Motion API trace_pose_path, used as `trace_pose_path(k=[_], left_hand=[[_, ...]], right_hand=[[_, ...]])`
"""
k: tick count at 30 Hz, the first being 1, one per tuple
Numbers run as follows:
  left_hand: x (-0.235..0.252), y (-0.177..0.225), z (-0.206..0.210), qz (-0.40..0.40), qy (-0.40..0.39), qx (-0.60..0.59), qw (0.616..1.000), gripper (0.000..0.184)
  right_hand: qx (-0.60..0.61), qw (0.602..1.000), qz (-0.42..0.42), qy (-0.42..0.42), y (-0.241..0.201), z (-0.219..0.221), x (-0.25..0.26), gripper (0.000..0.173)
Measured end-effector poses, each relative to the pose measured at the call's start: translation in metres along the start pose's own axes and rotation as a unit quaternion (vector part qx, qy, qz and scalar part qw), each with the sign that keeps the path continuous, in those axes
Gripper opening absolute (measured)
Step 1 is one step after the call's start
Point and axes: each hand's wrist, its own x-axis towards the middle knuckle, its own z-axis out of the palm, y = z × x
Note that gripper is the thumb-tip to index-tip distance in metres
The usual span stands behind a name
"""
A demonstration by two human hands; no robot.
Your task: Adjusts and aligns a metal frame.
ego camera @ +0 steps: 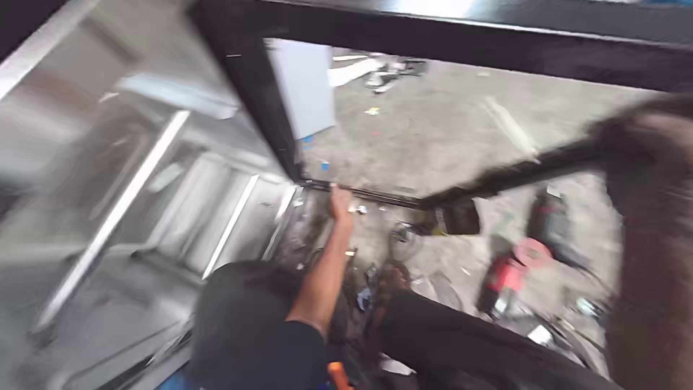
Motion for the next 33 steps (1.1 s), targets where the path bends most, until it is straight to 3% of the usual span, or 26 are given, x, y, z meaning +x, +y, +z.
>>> trace_pose_path(k=[2, 3, 7, 12, 16, 24, 33], left_hand=[[-0.001, -0.009, 0.008, 0.014, -0.027, -0.002, 1.0, 0.063], [0.002, -0.01, 0.008, 0.01, -0.028, -0.016, 0.999, 0.063], [0.012, -0.005, 0.01, -0.01, -0.013, -0.071, 0.997, 0.06], [0.003, -0.007, 0.016, -0.004, 0.006, -0.071, 0.997, 0.059], [-0.01, -0.006, 0.029, 0.012, 0.029, -0.065, 0.997, 0.061], [-0.04, -0.024, 0.049, 0.007, -0.012, -0.025, 1.0, 0.066], [-0.04, -0.021, 0.047, 0.01, -0.033, -0.063, 0.997, 0.066]], right_hand=[[0.013, 0.998, -0.057, 0.004, -0.017, 0.004, -0.002, 0.066], [0.035, 0.996, -0.078, 0.002, -0.016, 0.005, -0.001, 0.07], [0.076, 0.989, -0.126, -0.033, -0.005, 0.006, 0.009, 0.055], [0.087, 0.987, -0.124, -0.049, -0.004, 0.006, 0.006, 0.049], [0.065, 0.987, -0.123, -0.075, 0.007, 0.005, 0.003, 0.033], [-0.015, 0.987, -0.078, -0.139, 0.023, -0.003, -0.013, 0.043], [0.044, 0.995, -0.04, -0.083, 0.031, 0.007, -0.018, 0.054]])
